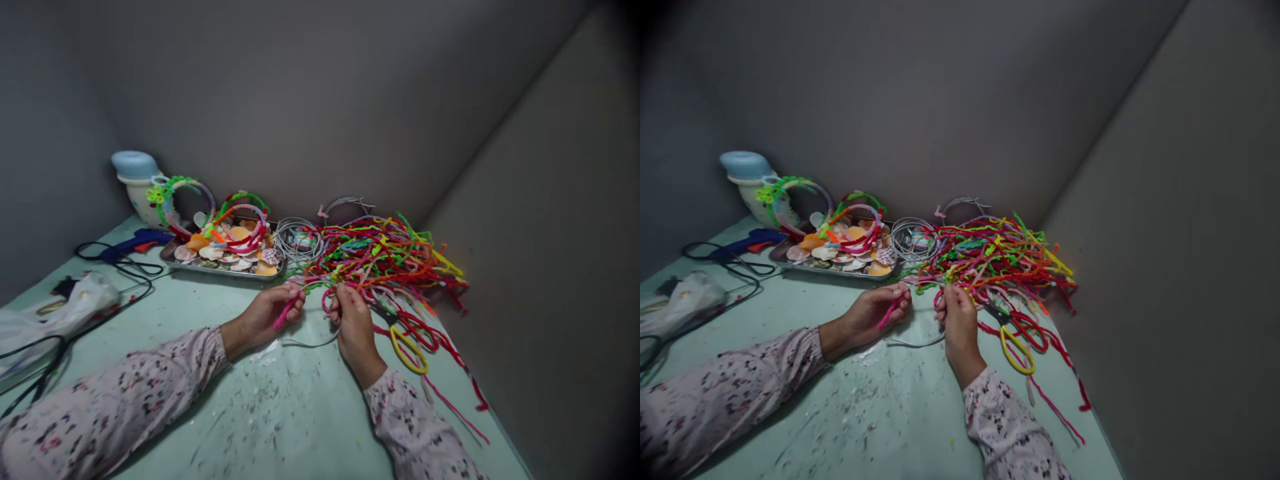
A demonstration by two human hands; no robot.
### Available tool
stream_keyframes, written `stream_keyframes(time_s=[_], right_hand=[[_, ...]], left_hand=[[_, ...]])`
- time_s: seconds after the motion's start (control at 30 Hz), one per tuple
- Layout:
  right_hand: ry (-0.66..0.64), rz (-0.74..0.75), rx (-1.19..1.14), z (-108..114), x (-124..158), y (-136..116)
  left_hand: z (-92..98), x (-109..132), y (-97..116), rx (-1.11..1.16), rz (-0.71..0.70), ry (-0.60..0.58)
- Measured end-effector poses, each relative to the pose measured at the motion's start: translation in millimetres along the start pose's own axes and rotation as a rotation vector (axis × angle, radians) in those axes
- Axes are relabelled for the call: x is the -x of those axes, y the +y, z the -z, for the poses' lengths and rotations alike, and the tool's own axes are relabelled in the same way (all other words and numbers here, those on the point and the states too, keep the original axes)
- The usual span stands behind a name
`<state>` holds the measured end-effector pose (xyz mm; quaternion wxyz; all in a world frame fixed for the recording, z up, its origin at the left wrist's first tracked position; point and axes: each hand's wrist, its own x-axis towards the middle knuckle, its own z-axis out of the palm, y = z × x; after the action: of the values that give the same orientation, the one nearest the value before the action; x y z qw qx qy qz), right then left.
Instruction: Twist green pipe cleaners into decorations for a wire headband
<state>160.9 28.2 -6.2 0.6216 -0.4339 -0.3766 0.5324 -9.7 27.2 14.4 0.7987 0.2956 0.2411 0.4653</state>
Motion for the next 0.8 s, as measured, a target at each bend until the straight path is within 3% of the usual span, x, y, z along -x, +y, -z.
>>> stream_keyframes(time_s=[0.27, 0.47, 0.8], right_hand=[[0.024, -0.023, -0.002, 0.2, -0.2, 0.4], [0.037, -0.030, 0.007, 0.0, -0.1, 1.2], [0.050, -0.040, -0.011, -3.4, 1.7, -1.8]], left_hand=[[0.5, -4.0, -3.4, -0.002, -0.005, 0.010], [-2.5, -5.1, -5.3, 0.005, 0.001, 0.113], [0.0, -9.6, -10.2, 0.001, 0.004, 0.153]])
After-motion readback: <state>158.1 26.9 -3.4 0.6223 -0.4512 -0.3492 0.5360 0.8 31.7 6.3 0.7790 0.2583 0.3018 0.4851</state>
